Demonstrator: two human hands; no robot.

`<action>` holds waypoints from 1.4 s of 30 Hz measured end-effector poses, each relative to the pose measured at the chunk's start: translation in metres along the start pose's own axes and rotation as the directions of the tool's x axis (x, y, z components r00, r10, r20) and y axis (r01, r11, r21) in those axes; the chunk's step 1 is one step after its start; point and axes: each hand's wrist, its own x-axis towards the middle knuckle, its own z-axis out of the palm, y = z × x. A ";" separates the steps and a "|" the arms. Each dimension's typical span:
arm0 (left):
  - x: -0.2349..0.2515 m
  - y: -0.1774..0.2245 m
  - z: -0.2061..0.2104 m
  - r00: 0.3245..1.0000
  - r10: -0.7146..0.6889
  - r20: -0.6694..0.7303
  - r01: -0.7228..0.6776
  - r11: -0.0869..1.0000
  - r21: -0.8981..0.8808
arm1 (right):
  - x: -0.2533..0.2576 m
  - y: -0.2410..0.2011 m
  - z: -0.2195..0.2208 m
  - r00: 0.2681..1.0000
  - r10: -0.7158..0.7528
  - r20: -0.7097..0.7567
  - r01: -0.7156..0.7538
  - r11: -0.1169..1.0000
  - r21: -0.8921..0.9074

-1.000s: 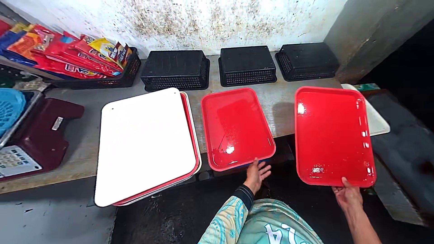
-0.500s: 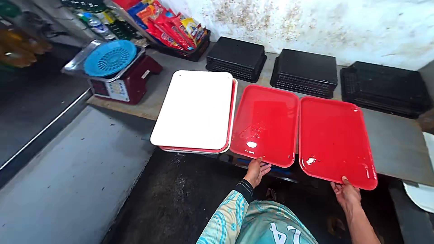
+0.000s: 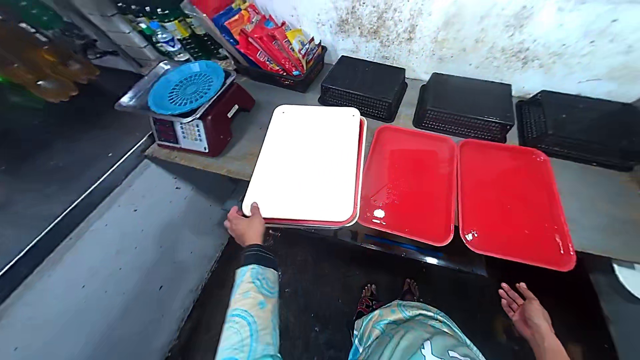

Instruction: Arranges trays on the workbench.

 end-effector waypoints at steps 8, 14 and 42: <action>0.075 0.013 -0.012 0.965 0.104 0.241 -0.170 0.947 0.274 | -0.067 0.040 0.019 0.998 -0.039 0.048 0.044 0.994 -0.098; 0.019 0.052 -0.048 0.797 0.151 0.585 -0.053 0.982 -0.181 | -0.139 0.044 0.075 0.952 -0.077 0.295 0.140 0.970 -0.200; -0.665 0.124 0.149 -0.602 0.339 0.723 -0.312 0.734 -0.604 | -0.084 -0.028 -0.309 0.709 -0.037 -0.704 0.552 0.651 0.522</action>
